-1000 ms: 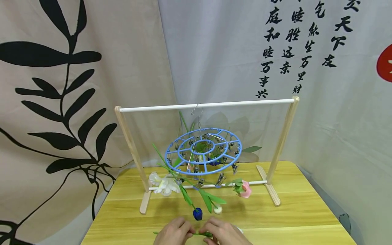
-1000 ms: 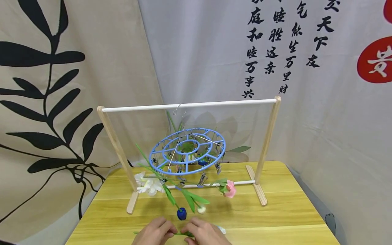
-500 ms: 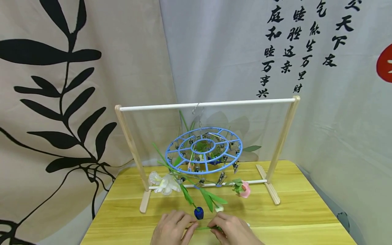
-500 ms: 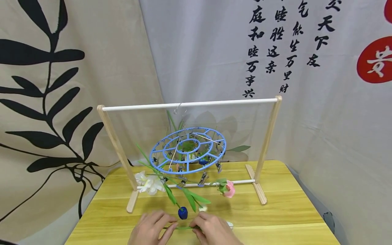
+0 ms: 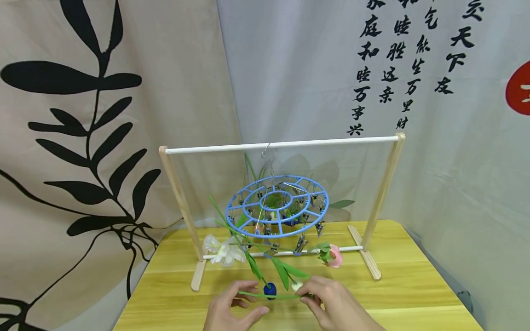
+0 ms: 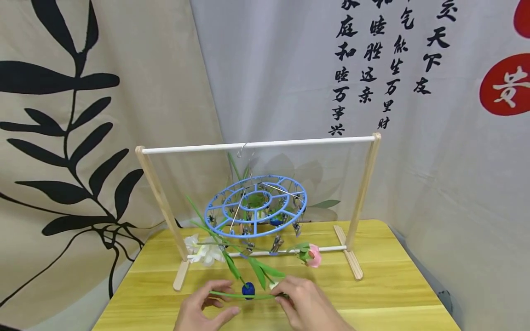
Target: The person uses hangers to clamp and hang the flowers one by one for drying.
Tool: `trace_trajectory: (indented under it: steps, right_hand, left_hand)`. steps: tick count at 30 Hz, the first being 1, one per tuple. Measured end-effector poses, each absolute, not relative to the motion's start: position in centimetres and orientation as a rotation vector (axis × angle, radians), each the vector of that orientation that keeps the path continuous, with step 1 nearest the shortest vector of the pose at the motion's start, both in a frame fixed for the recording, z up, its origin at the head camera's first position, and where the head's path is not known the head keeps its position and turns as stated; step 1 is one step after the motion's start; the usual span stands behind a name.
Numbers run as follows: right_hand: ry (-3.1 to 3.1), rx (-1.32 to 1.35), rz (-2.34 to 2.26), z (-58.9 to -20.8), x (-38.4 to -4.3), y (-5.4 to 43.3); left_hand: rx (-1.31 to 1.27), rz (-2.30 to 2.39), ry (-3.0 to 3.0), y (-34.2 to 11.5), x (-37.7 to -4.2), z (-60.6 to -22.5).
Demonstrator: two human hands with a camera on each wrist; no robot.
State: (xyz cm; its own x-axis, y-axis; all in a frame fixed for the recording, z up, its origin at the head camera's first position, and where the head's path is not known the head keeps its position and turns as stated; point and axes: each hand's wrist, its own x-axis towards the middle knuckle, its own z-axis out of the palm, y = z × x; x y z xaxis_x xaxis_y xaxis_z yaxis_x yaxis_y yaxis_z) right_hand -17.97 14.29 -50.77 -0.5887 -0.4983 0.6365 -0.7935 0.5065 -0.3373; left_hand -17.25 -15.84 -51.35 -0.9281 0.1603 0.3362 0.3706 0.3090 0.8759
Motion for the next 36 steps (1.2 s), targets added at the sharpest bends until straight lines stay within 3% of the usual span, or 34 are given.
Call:
trace_trajectory:
  steps: [10, 24, 36]
  right_hand:
    - [-2.212, 1.025, 0.648, -48.6, -17.8, 14.3]
    - [-2.143, 0.994, 0.754, -47.8, -18.9, 14.4]
    - [-2.169, 0.413, 1.073, -45.3, -24.5, 19.1]
  left_hand:
    - [-0.508, -2.103, -2.146, -10.4, -17.1, -51.6]
    - [-0.461, -2.026, -2.097, -8.4, -17.5, -50.9]
    - [-0.499, -1.971, -2.025, -9.3, -17.7, -51.7]
